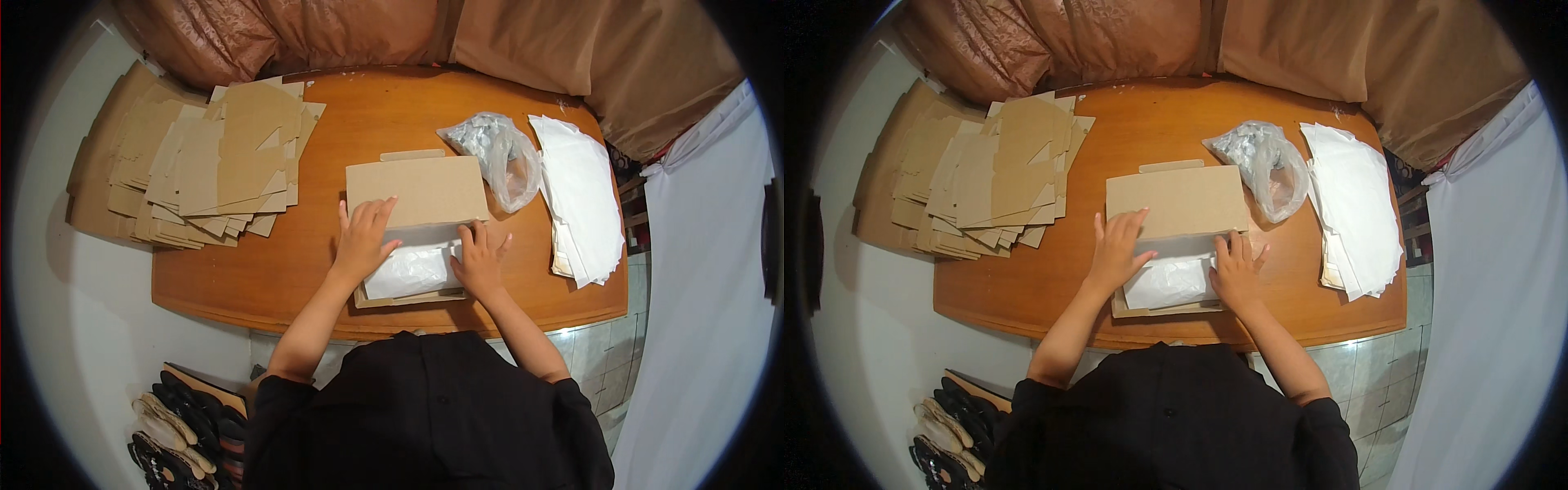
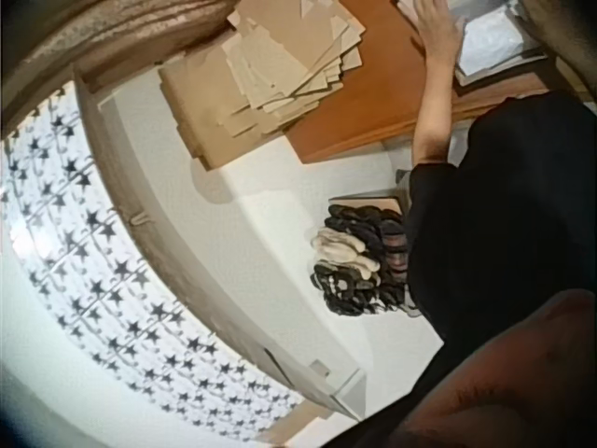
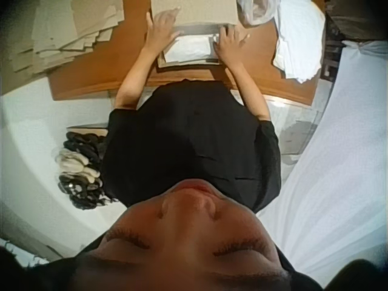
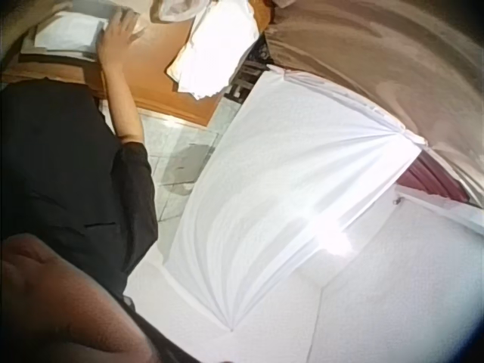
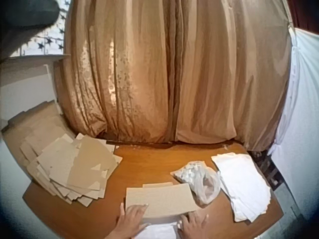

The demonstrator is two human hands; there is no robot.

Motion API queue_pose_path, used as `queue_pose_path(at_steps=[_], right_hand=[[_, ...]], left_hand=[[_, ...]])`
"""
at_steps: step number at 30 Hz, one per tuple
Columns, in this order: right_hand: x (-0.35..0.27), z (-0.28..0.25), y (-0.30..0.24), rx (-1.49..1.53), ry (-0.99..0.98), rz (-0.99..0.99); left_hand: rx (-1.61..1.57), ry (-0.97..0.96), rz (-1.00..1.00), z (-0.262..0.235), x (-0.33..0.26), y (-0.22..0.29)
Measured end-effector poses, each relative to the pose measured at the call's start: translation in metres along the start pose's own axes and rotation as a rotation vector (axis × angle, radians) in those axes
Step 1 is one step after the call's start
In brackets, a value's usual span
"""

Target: Assembling cardboard boxes and lining them with paper in a shoe manufacturing environment.

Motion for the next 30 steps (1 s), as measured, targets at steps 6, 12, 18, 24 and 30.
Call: queue_pose_path(at_steps=[6, 12, 18, 24, 30], right_hand=[[-0.006, -0.025, -0.006, 0.048, 0.302, -0.030], [-0.011, -0.020, -0.010, 0.062, 0.152, -0.178], [-0.015, -0.002, -0.021, 0.082, -0.185, -0.360], [-0.018, 0.038, -0.014, -0.199, -0.620, -0.446], [0.031, -0.013, -0.010, 0.384, -0.644, -0.356]], left_hand=[[-0.011, -0.214, 0.253, 0.029, -0.016, 0.004], [-0.070, -0.466, 0.377, 0.036, -0.048, 0.019], [-0.036, -0.706, 0.351, 0.063, -0.065, 0.013], [0.017, -0.902, 0.298, 0.093, -0.064, 0.013], [-0.067, -0.875, 0.078, 0.081, -0.056, 0.009]])
Point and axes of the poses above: each hand's wrist, its own x-axis towards the middle knuckle, its own z-axis out of the palm, y = z × x, the point moved 9 cm from there along x, towards the middle knuckle, and after that the axes turned 3 degrees about -x, right-handed, at the moved point
